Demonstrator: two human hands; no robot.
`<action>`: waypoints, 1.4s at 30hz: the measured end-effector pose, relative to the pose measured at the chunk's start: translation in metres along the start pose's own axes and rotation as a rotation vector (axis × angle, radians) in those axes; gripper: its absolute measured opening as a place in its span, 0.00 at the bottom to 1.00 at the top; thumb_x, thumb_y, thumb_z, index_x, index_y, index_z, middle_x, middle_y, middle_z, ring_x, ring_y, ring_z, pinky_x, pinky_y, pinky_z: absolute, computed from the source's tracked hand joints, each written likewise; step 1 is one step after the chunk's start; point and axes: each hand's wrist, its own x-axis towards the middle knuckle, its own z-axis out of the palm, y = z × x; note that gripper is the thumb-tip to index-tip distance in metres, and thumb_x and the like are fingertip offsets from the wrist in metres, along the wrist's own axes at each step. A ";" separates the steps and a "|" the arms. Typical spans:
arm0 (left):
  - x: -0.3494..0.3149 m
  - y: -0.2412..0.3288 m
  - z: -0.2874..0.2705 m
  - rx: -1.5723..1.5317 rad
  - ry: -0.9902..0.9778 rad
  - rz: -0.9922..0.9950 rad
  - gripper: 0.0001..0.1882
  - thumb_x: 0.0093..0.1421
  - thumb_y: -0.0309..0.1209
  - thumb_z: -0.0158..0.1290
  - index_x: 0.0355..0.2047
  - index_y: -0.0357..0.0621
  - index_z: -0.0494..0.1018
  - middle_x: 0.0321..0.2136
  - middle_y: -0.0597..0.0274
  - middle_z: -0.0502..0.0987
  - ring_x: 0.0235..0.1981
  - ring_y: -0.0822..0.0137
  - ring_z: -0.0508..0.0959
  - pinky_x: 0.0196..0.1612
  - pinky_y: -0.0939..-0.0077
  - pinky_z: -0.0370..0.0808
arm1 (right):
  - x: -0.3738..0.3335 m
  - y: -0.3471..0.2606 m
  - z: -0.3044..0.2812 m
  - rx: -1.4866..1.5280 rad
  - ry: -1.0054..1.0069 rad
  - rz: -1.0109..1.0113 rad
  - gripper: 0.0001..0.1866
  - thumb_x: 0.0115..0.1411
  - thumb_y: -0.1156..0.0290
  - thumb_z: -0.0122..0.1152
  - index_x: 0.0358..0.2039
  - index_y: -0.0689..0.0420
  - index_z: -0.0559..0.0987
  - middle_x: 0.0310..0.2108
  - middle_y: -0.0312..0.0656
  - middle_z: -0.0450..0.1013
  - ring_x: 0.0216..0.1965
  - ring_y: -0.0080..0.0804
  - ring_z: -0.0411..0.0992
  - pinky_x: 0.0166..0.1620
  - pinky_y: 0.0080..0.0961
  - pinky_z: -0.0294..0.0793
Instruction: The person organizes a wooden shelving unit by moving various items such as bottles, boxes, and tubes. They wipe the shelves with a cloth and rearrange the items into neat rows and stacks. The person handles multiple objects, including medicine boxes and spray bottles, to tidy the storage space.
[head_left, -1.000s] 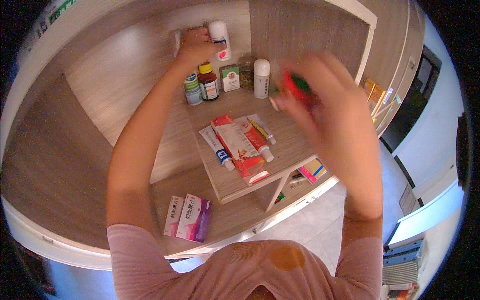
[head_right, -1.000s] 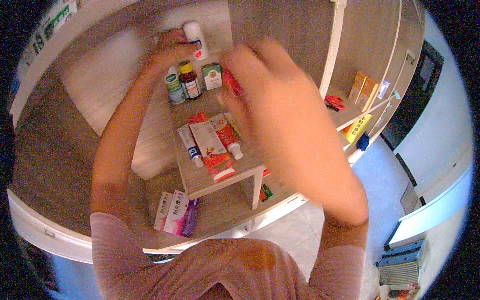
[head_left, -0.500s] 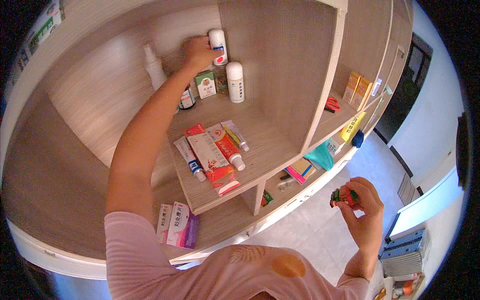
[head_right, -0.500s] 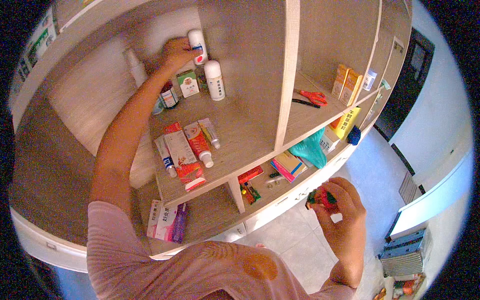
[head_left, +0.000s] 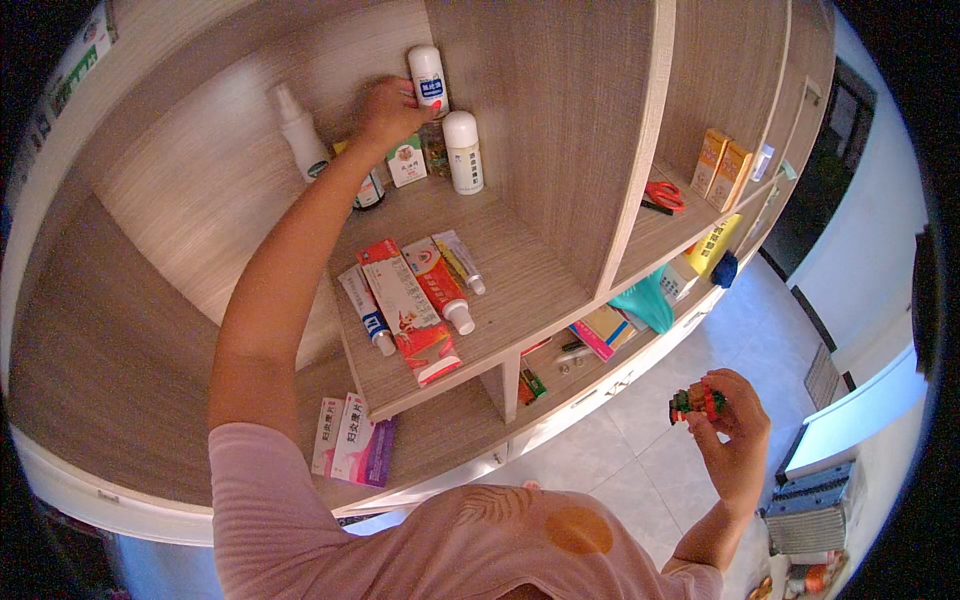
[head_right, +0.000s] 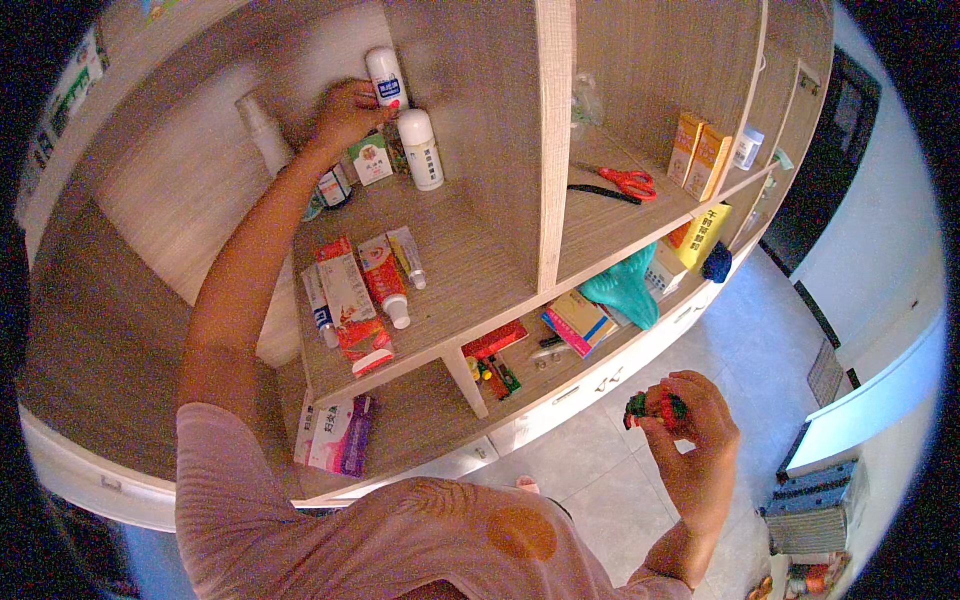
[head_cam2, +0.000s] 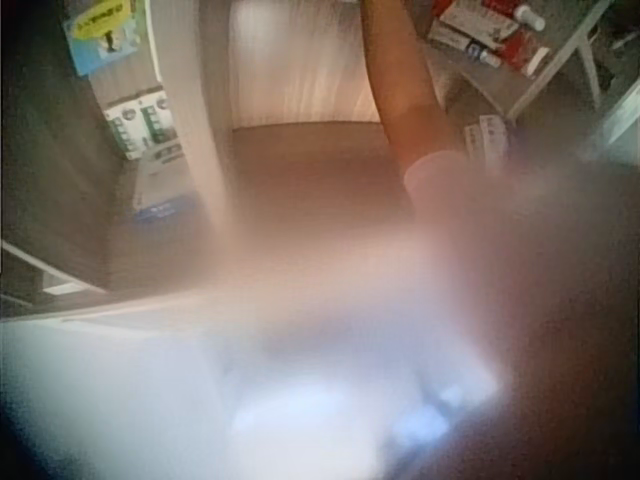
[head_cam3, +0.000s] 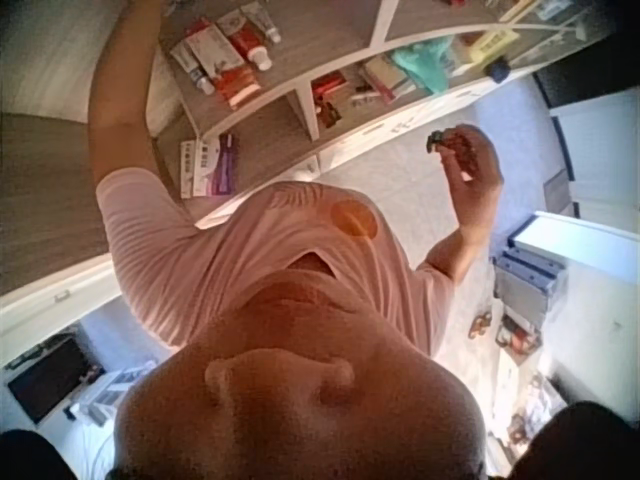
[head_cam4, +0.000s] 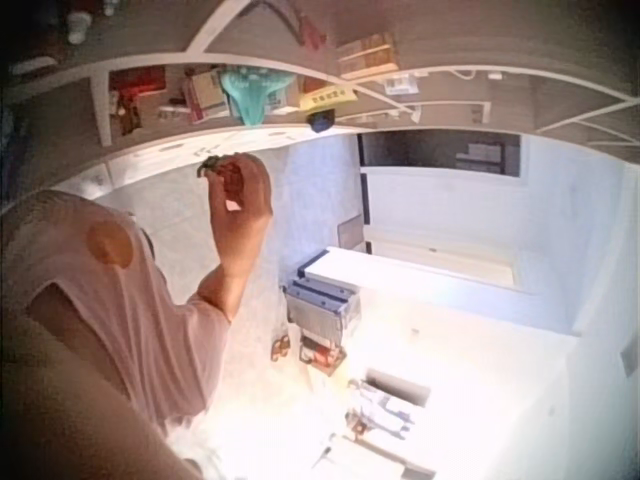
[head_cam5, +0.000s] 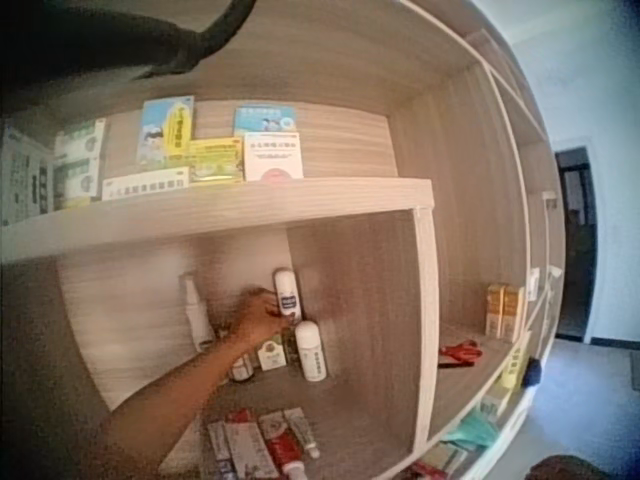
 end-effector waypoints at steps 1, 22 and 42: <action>-0.002 0.003 0.001 -0.002 0.002 -0.006 0.24 0.41 0.35 0.65 0.37 0.37 0.71 0.31 0.55 0.77 0.32 0.64 0.78 0.36 0.72 0.74 | 0.001 0.001 0.000 0.007 -0.005 0.001 0.19 0.43 0.84 0.63 0.38 0.61 0.73 0.45 0.47 0.68 0.39 0.32 0.72 0.34 0.22 0.78; -0.013 -0.003 -0.021 0.180 0.088 0.175 0.20 0.46 0.30 0.61 0.39 0.37 0.71 0.32 0.54 0.77 0.34 0.67 0.77 0.38 0.74 0.74 | -0.006 0.018 -0.007 0.037 -0.031 0.036 0.19 0.44 0.85 0.61 0.39 0.61 0.73 0.45 0.46 0.67 0.42 0.32 0.71 0.36 0.21 0.77; -0.270 0.197 -0.061 -0.140 -0.531 0.519 0.25 0.42 0.27 0.63 0.43 0.43 0.70 0.44 0.54 0.70 0.43 0.58 0.72 0.43 0.71 0.72 | 0.037 -0.063 0.069 0.291 -0.362 -0.442 0.24 0.44 0.73 0.69 0.41 0.62 0.70 0.33 0.43 0.70 0.23 0.26 0.71 0.23 0.18 0.70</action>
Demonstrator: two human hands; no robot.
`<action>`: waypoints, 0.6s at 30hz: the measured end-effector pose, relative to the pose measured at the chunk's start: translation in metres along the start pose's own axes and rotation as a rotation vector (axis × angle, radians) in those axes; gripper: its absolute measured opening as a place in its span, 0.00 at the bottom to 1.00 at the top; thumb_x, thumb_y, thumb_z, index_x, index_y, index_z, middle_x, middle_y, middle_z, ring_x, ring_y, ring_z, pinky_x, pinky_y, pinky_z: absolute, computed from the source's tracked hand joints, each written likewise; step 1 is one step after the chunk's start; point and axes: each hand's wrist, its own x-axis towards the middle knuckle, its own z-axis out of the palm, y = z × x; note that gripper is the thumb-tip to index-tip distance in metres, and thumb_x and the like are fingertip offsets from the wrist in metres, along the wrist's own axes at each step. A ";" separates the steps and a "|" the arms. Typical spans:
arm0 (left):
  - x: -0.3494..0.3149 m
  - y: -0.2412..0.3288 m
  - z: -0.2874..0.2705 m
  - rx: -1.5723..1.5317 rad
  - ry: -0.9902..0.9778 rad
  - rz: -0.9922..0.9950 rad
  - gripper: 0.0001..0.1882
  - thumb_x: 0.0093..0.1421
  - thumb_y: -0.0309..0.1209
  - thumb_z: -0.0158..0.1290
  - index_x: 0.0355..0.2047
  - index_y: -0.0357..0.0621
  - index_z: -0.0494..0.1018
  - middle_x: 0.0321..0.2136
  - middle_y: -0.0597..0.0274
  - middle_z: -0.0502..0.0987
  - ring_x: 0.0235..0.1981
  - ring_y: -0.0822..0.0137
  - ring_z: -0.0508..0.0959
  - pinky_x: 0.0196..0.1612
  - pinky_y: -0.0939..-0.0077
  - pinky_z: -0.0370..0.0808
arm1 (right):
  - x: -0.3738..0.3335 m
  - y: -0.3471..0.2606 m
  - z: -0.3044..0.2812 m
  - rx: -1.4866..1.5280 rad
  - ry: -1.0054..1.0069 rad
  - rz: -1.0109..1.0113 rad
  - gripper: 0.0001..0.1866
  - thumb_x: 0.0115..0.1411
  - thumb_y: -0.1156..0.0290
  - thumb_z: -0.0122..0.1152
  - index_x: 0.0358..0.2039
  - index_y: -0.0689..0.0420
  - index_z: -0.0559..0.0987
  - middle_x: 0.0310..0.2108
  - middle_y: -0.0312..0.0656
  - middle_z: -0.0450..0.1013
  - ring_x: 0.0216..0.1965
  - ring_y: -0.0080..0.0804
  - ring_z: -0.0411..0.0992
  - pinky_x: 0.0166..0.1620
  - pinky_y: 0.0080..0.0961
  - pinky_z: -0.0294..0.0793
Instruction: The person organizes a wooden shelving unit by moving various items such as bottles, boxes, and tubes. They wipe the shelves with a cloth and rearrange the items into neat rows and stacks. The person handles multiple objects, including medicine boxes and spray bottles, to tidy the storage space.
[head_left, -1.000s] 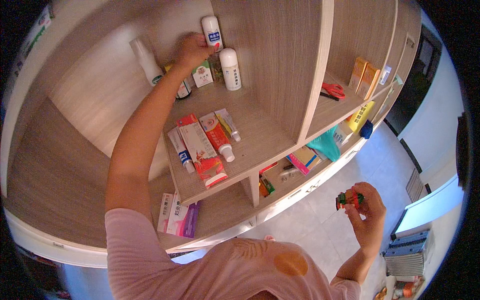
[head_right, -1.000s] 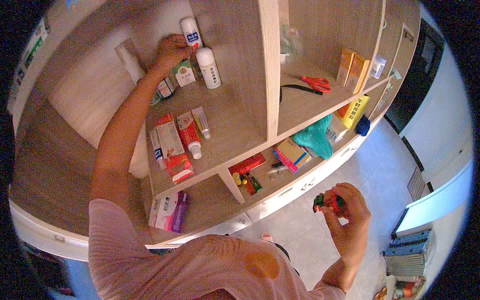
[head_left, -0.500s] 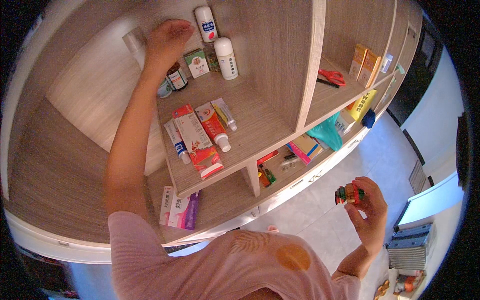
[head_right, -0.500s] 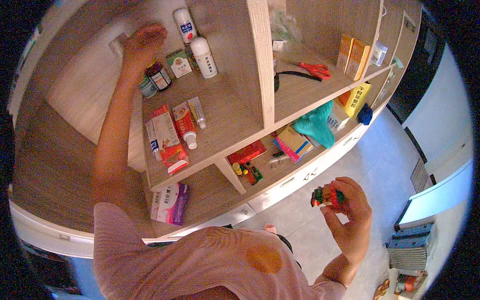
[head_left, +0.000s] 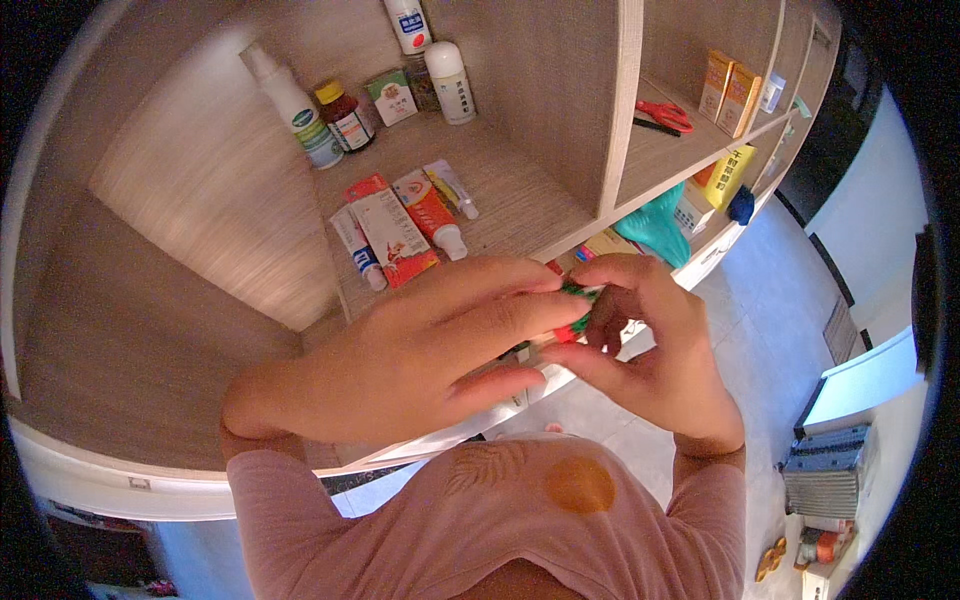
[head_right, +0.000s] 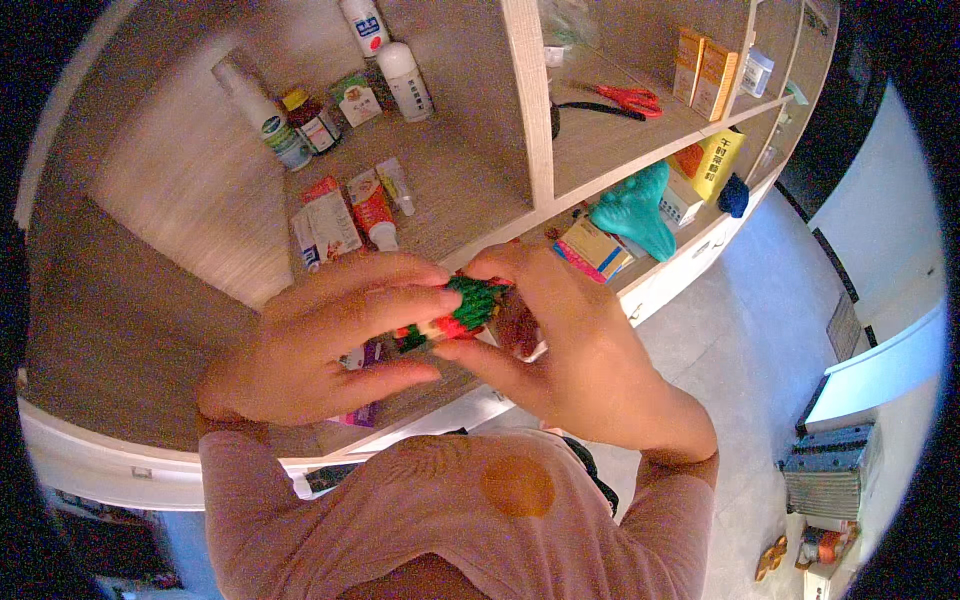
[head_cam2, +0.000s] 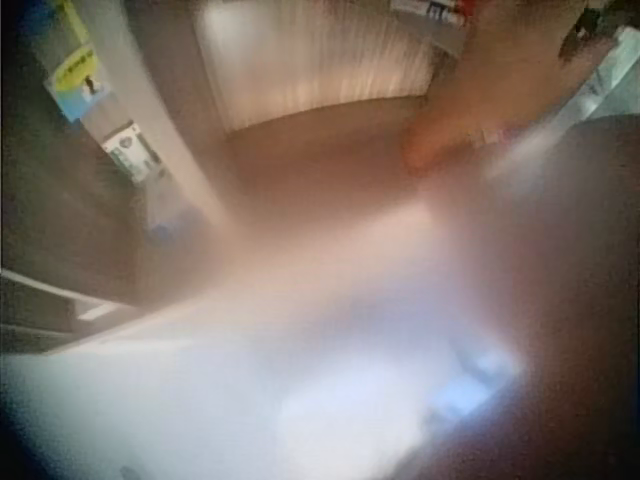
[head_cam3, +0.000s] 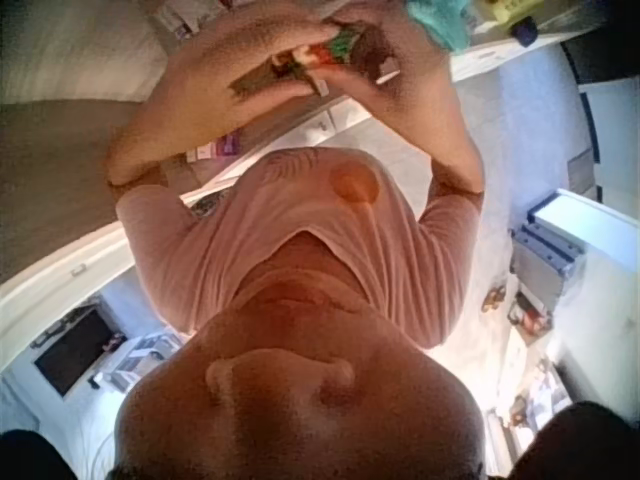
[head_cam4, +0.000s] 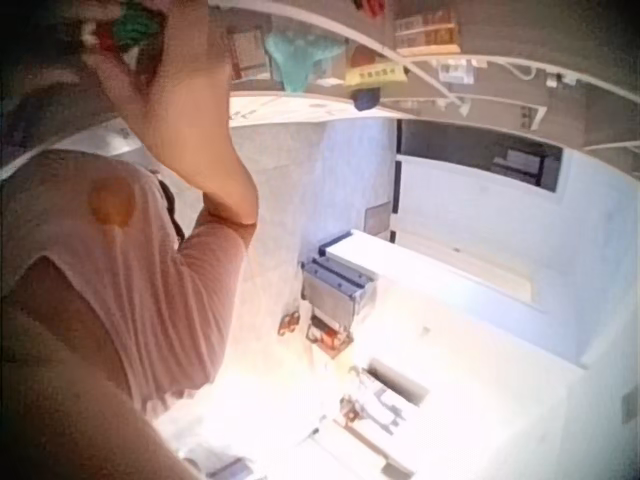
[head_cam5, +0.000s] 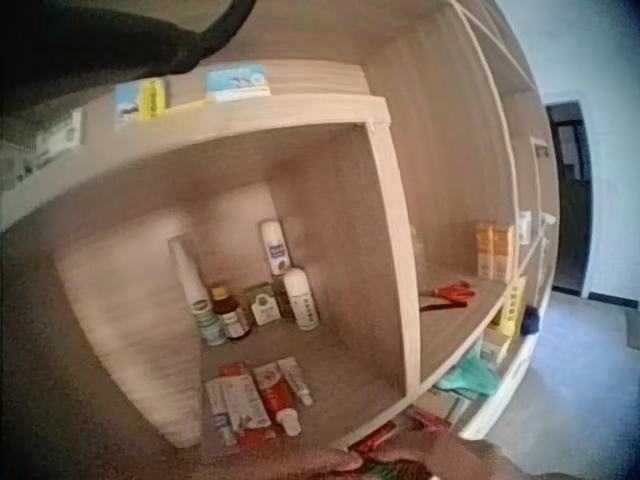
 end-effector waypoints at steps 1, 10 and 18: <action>-0.004 -0.005 -0.002 0.019 -0.016 0.015 0.23 0.44 0.26 0.61 0.43 0.43 0.70 0.43 0.55 0.69 0.41 0.58 0.73 0.42 0.71 0.72 | 0.001 0.003 0.004 0.032 -0.010 0.000 0.25 0.43 0.75 0.69 0.42 0.61 0.69 0.34 0.42 0.70 0.23 0.23 0.70 0.23 0.16 0.69; 0.005 -0.073 -0.033 -0.171 0.331 -0.359 0.19 0.52 0.27 0.56 0.46 0.42 0.69 0.38 0.62 0.73 0.38 0.70 0.74 0.39 0.76 0.73 | -0.005 0.025 0.013 0.266 0.209 -0.052 0.17 0.50 0.81 0.61 0.41 0.62 0.70 0.38 0.44 0.71 0.34 0.28 0.73 0.34 0.21 0.74; 0.023 -0.225 -0.057 0.231 0.351 -0.518 0.25 0.47 0.35 0.61 0.45 0.41 0.70 0.29 0.60 0.75 0.30 0.70 0.75 0.32 0.77 0.73 | -0.061 0.058 -0.009 0.176 0.218 0.308 0.08 0.52 0.84 0.54 0.34 0.64 0.74 0.31 0.43 0.72 0.31 0.27 0.74 0.34 0.20 0.73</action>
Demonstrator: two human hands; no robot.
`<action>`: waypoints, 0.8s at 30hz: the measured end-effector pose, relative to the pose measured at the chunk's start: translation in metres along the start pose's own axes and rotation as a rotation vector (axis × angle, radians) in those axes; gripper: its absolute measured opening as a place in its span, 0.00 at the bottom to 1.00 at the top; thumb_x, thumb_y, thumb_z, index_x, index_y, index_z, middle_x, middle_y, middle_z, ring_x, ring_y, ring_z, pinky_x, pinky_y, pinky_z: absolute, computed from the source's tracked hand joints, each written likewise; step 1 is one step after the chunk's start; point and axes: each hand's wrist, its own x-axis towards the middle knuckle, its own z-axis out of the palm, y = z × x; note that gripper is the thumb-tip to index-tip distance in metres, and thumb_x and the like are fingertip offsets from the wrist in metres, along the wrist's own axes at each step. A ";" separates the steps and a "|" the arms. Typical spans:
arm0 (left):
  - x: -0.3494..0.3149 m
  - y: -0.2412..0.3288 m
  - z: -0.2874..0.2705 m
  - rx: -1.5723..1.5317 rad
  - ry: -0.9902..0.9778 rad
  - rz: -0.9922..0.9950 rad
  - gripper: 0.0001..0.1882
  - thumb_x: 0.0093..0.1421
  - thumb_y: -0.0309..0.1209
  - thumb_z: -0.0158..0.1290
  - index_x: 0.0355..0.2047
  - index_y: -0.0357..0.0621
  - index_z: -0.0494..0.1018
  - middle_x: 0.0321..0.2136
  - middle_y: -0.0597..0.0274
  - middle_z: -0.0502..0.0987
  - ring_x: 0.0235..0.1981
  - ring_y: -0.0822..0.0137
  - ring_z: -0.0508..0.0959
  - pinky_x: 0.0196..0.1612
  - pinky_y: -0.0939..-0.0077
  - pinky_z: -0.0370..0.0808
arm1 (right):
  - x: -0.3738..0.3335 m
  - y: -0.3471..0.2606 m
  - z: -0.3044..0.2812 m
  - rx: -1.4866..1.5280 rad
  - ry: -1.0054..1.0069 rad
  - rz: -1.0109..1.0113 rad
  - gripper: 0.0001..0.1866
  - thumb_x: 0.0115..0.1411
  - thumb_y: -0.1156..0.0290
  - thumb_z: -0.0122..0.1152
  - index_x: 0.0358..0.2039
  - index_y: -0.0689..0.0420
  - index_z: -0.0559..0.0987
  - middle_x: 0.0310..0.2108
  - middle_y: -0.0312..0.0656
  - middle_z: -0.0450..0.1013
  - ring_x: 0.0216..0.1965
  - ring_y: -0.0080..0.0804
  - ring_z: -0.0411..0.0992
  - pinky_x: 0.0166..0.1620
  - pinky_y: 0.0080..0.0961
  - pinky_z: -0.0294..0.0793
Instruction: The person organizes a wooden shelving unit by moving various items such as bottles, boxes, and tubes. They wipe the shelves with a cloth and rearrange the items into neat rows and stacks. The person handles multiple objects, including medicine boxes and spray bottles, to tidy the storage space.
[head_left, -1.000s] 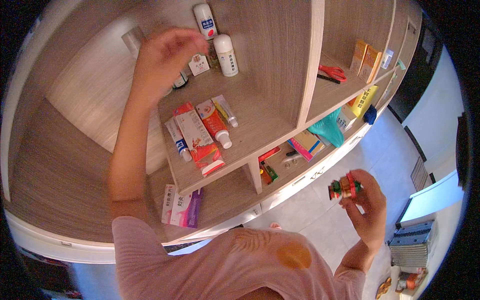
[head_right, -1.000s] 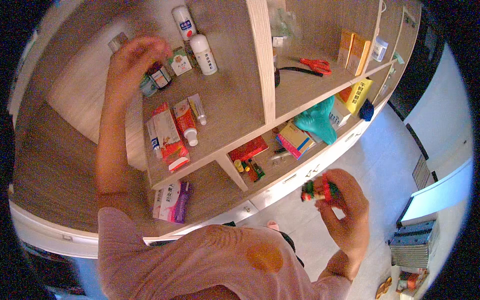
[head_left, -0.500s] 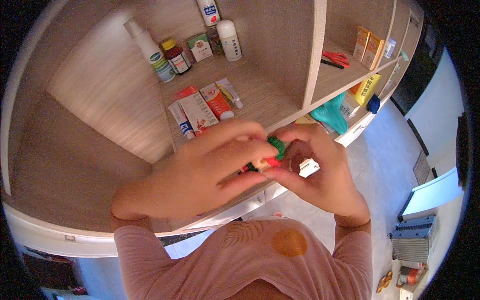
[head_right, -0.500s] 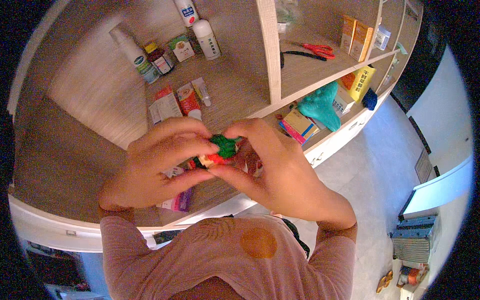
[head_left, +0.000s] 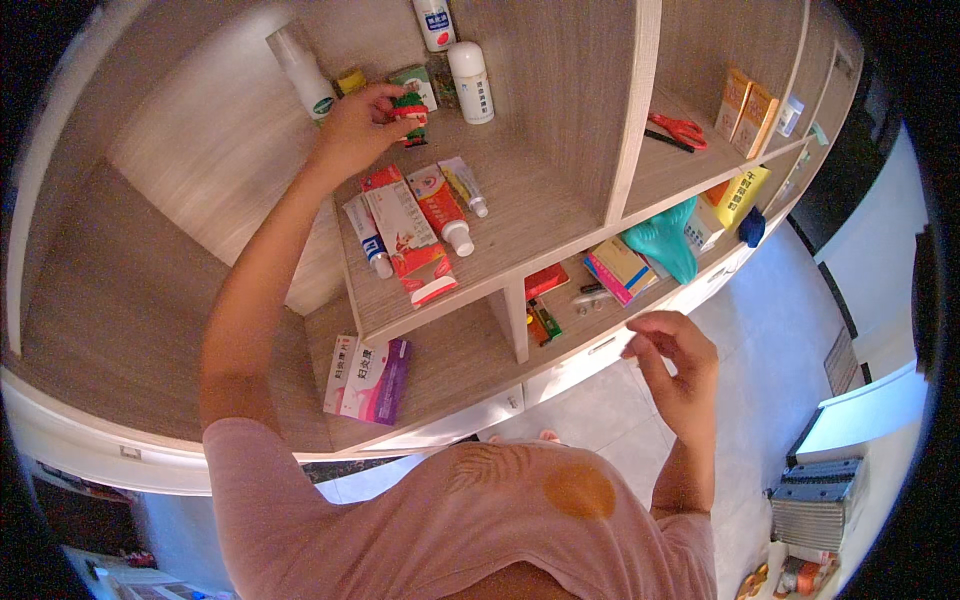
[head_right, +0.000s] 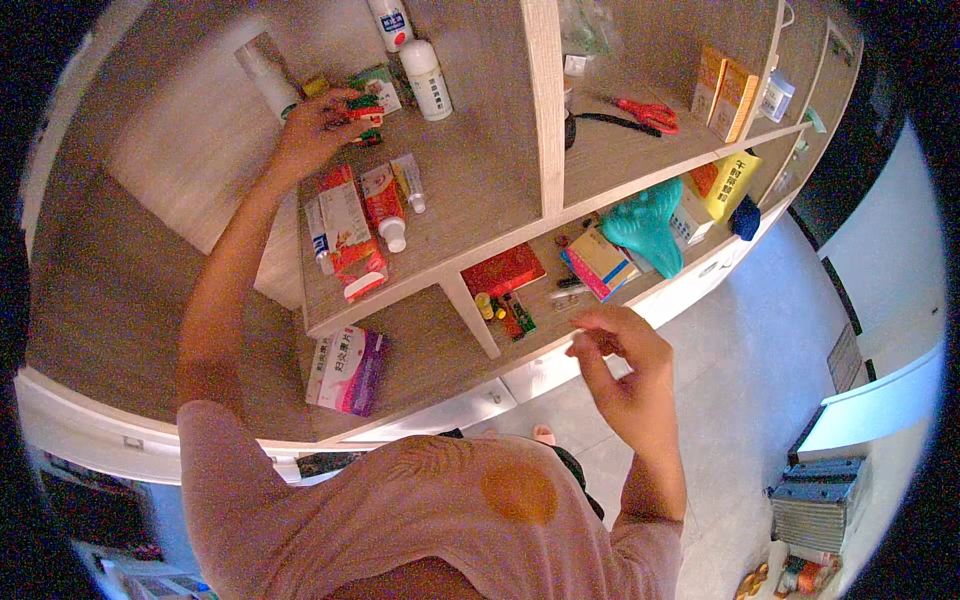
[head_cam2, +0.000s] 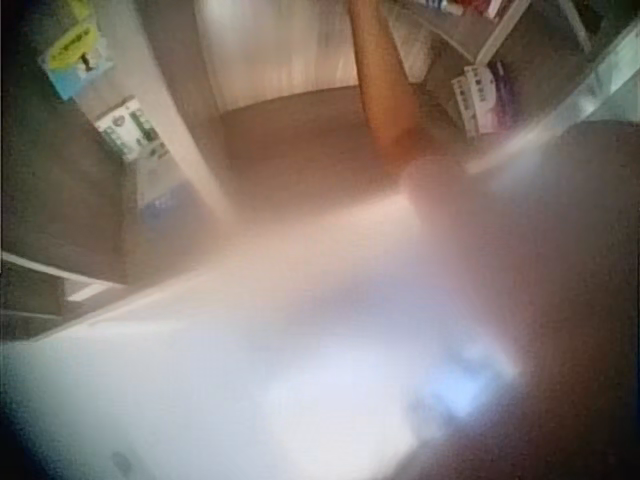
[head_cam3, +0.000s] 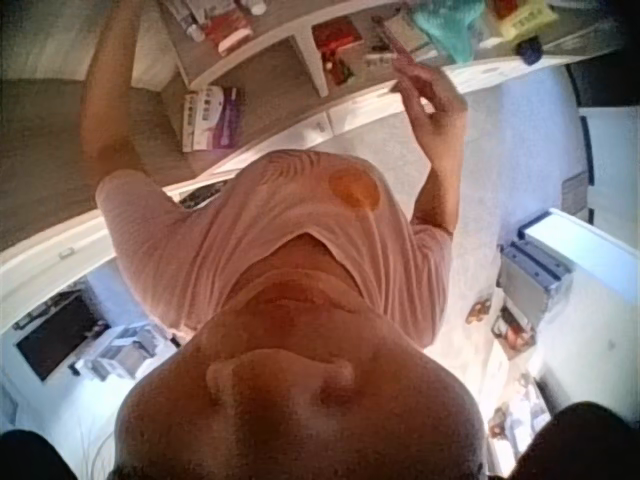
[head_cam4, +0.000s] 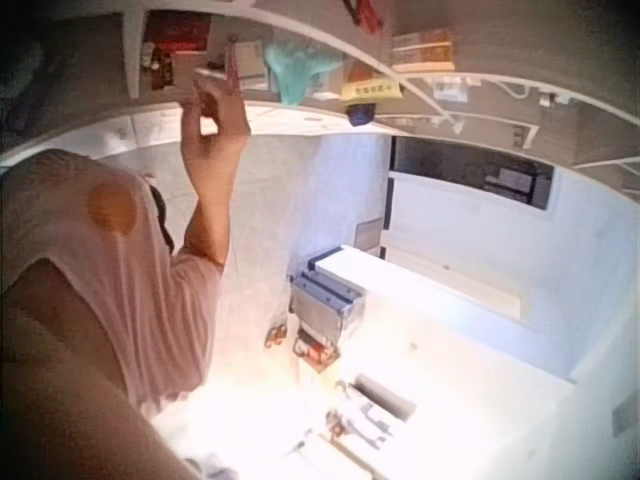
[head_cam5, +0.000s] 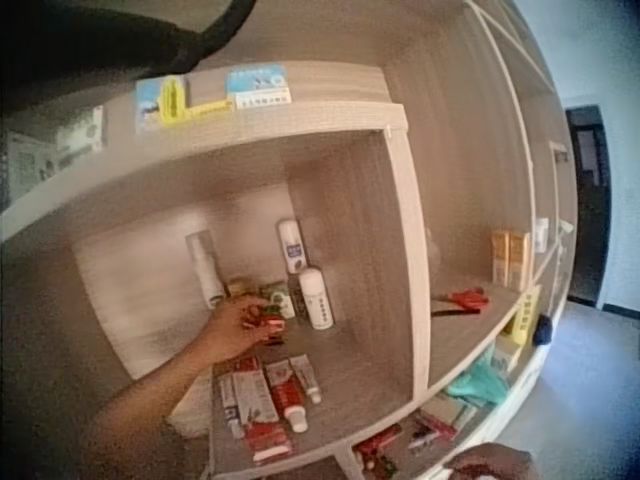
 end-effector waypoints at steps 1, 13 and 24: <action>0.001 -0.001 0.003 0.025 0.020 0.008 0.25 0.46 0.35 0.62 0.45 0.41 0.70 0.29 0.59 0.75 0.30 0.69 0.75 0.33 0.76 0.73 | -0.004 0.005 -0.007 -0.013 0.019 0.029 0.07 0.52 0.85 0.54 0.34 0.65 0.73 0.31 0.43 0.72 0.30 0.27 0.74 0.33 0.20 0.73; -0.006 0.011 0.008 -0.013 0.012 0.083 0.24 0.46 0.33 0.62 0.43 0.40 0.70 0.35 0.56 0.75 0.35 0.67 0.75 0.39 0.75 0.73 | -0.045 0.037 -0.049 -0.097 0.098 0.293 0.04 0.55 0.84 0.51 0.31 0.66 0.74 0.27 0.41 0.72 0.28 0.26 0.72 0.33 0.19 0.72; 0.063 0.030 -0.065 0.284 0.166 0.220 0.20 0.49 0.26 0.57 0.44 0.40 0.68 0.37 0.58 0.76 0.38 0.68 0.76 0.42 0.75 0.73 | -0.041 0.049 -0.047 -0.054 0.034 0.256 0.04 0.55 0.83 0.51 0.32 0.66 0.74 0.28 0.41 0.72 0.29 0.25 0.72 0.34 0.19 0.72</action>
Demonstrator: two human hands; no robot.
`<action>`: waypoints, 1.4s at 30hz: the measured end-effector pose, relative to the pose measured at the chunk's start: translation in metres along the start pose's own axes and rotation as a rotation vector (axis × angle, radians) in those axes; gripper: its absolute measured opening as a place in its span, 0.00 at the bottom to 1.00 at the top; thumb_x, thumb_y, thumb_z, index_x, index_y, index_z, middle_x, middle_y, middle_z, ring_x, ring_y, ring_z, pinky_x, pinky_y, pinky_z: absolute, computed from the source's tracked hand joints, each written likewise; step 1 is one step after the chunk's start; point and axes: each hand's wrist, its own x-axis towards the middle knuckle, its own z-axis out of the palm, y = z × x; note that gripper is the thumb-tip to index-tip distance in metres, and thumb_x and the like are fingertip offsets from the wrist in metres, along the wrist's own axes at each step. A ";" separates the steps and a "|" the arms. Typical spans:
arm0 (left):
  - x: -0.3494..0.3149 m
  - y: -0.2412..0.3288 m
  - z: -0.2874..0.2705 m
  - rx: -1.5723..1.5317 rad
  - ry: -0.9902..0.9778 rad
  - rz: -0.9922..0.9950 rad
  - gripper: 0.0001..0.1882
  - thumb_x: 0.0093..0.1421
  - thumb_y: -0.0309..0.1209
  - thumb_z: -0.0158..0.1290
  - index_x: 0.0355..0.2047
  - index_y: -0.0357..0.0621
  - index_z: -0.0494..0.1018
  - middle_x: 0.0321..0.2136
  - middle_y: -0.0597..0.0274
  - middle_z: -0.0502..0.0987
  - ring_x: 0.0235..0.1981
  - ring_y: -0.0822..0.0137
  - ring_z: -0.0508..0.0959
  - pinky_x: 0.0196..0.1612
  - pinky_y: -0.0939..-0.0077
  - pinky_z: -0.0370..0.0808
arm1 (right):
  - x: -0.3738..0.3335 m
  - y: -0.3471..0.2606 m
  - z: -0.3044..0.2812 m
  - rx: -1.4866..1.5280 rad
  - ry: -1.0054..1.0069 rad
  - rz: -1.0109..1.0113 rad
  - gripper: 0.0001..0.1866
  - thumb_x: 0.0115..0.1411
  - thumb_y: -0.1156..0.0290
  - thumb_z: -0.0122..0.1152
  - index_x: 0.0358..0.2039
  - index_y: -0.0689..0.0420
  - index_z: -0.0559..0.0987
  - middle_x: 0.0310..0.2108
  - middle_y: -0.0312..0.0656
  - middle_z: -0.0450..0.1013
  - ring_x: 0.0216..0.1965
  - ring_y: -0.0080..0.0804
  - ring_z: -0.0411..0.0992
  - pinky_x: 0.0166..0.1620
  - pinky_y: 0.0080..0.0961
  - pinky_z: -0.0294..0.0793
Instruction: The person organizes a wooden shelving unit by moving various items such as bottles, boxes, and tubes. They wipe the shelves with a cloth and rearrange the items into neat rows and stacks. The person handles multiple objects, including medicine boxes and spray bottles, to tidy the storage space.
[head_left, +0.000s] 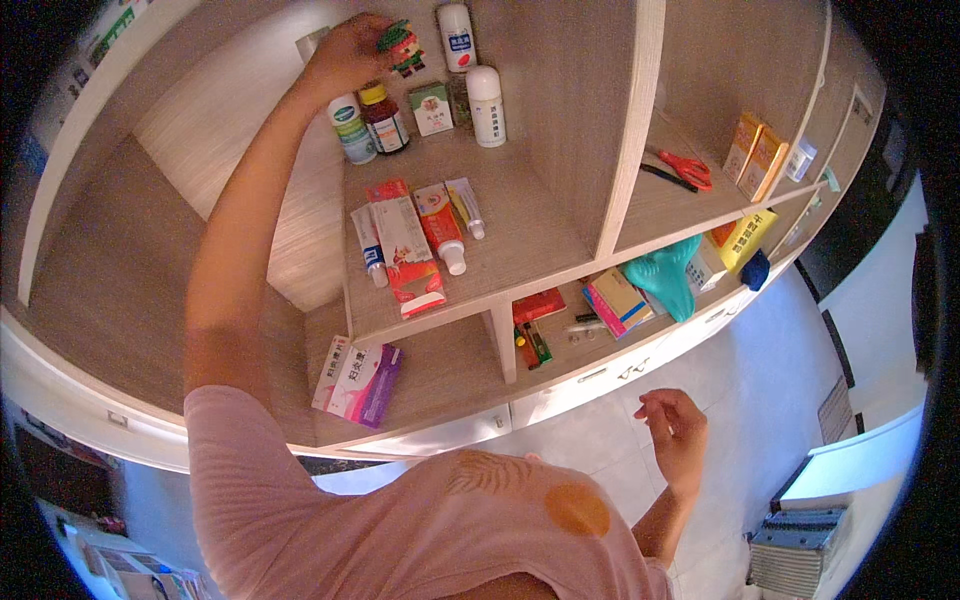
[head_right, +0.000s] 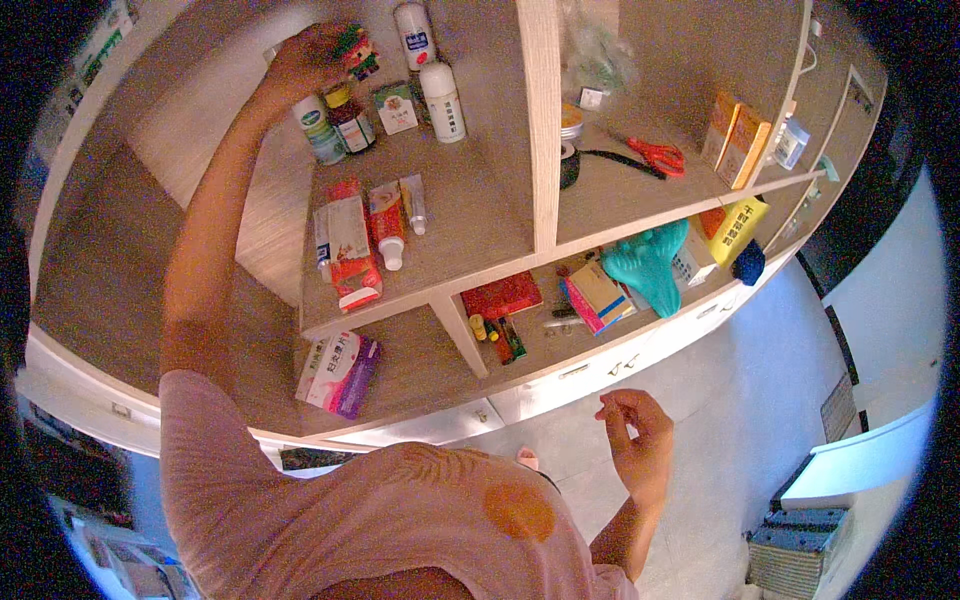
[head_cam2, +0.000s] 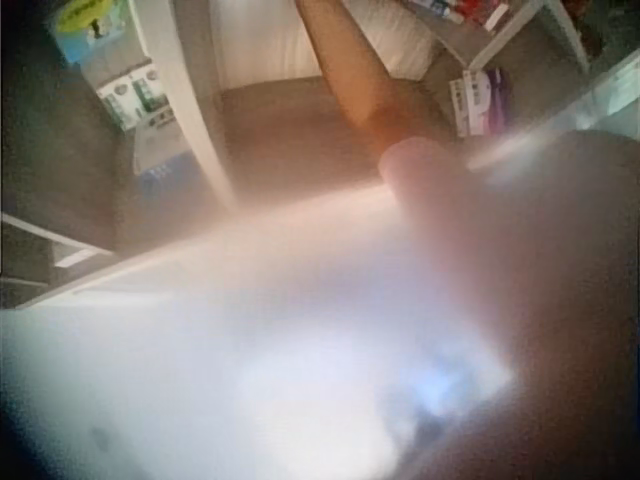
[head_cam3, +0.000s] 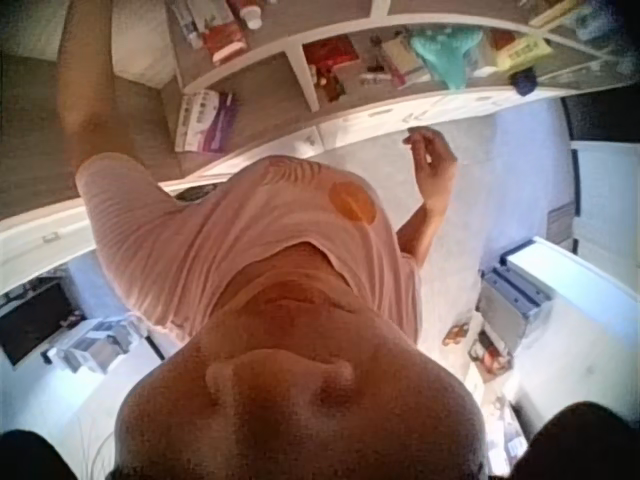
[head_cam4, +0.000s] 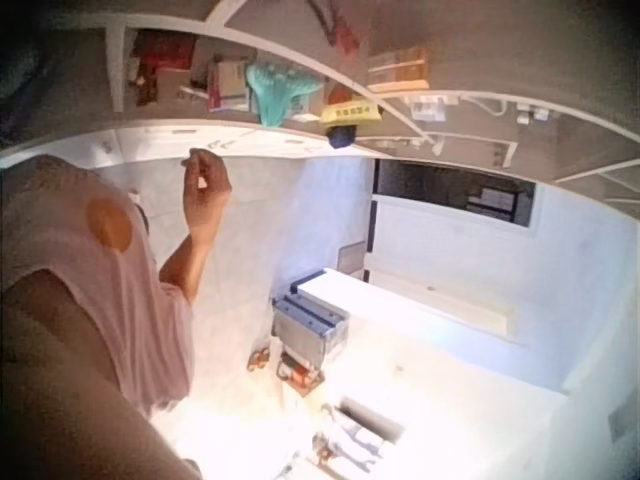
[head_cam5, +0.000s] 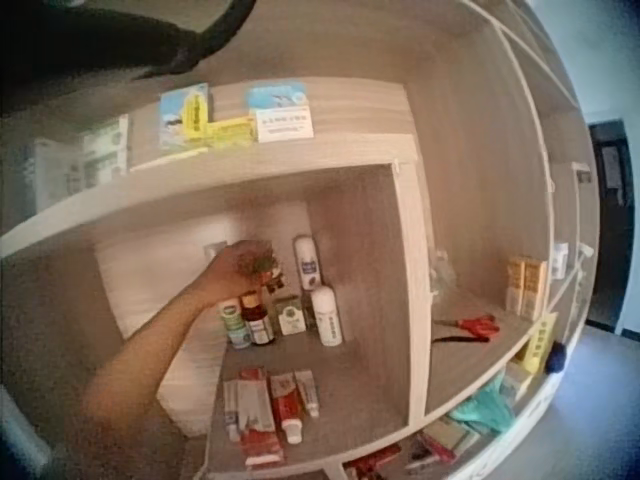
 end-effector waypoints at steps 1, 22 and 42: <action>0.004 0.003 -0.008 0.065 0.008 0.047 0.21 0.48 0.25 0.58 0.44 0.40 0.68 0.37 0.58 0.76 0.38 0.68 0.76 0.42 0.76 0.73 | -0.001 0.002 0.000 0.016 0.016 0.020 0.03 0.55 0.83 0.52 0.31 0.67 0.74 0.28 0.41 0.72 0.29 0.26 0.72 0.33 0.19 0.73; 0.035 -0.016 0.033 0.363 -0.160 -0.026 0.21 0.41 0.30 0.60 0.38 0.38 0.74 0.35 0.46 0.75 0.39 0.50 0.74 0.46 0.63 0.71 | 0.007 0.022 -0.002 -0.074 -0.121 -0.013 0.04 0.54 0.83 0.53 0.31 0.66 0.75 0.29 0.42 0.73 0.29 0.26 0.73 0.33 0.19 0.73; 0.027 -0.016 0.045 0.312 -0.143 0.040 0.20 0.46 0.28 0.57 0.42 0.41 0.72 0.39 0.50 0.74 0.40 0.53 0.75 0.47 0.66 0.71 | 0.004 0.025 0.005 -0.038 -0.130 0.019 0.05 0.52 0.84 0.54 0.31 0.65 0.76 0.29 0.42 0.74 0.30 0.26 0.73 0.34 0.19 0.73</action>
